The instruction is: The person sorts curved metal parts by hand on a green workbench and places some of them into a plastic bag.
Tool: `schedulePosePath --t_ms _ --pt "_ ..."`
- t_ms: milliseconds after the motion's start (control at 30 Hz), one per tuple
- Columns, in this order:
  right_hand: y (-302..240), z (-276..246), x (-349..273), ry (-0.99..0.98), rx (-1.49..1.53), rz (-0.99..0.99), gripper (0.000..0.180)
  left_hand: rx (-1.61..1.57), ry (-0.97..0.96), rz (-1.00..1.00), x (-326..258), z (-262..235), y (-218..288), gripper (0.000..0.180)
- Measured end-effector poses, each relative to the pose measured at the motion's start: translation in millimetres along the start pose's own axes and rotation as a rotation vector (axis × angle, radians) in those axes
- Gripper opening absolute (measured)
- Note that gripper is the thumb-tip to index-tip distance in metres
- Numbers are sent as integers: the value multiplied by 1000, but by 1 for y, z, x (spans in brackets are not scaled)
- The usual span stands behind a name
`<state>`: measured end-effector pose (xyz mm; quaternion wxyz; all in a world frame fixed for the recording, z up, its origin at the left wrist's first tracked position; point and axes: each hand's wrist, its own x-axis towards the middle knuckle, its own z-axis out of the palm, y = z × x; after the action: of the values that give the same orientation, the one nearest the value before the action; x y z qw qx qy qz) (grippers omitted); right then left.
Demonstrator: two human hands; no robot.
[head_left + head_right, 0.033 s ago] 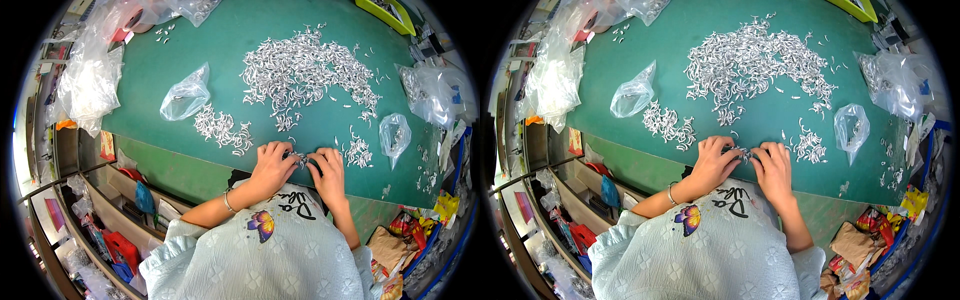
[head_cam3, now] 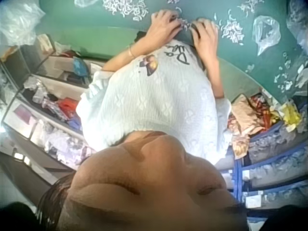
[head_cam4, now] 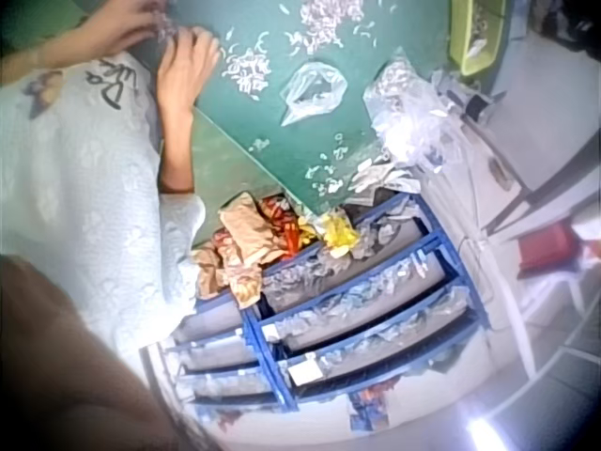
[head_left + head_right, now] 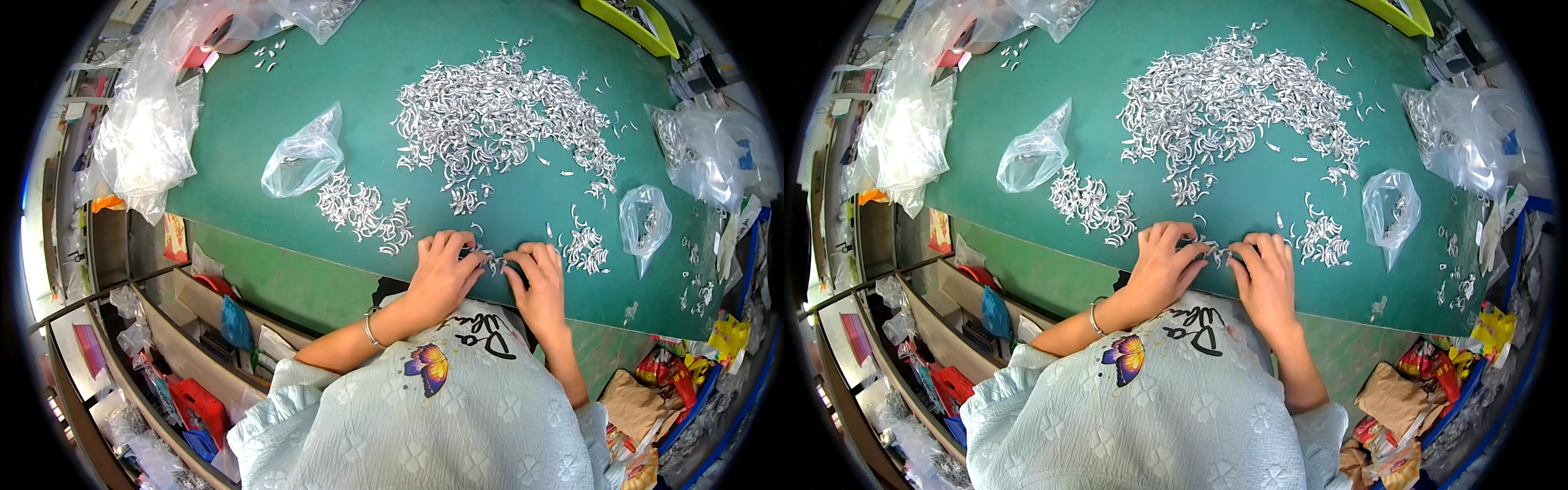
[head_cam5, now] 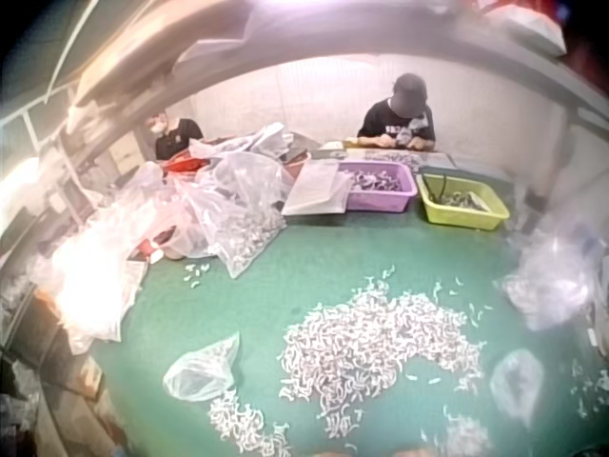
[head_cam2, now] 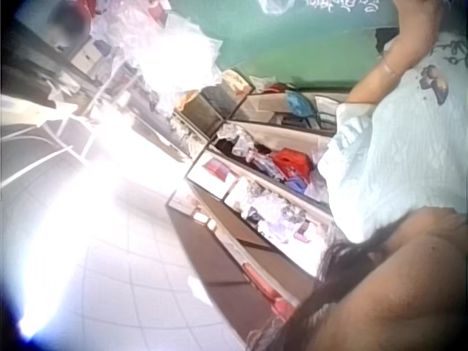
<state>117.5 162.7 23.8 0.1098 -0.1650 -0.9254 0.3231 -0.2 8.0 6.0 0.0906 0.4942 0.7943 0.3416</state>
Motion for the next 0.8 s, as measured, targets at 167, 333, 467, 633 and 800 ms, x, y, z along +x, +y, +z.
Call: schedulePosePath --t_ms 167,333,467,633,800 --pt "3 1 0 19 39 -25 21 -30 1 -16 0 0 -1 29" --pt "-5 7 1 -14 11 -32 21 4 9 -40 -1 2 1 30" --pt "-1 5 -1 -25 40 -16 21 -3 24 -56 -1 0 0 31" --pt "-11 12 7 54 -9 -4 20 -25 27 -74 -1 -1 1 32" --pt "-15 22 8 57 -33 0 19 -21 43 -78 -2 0 0 33"
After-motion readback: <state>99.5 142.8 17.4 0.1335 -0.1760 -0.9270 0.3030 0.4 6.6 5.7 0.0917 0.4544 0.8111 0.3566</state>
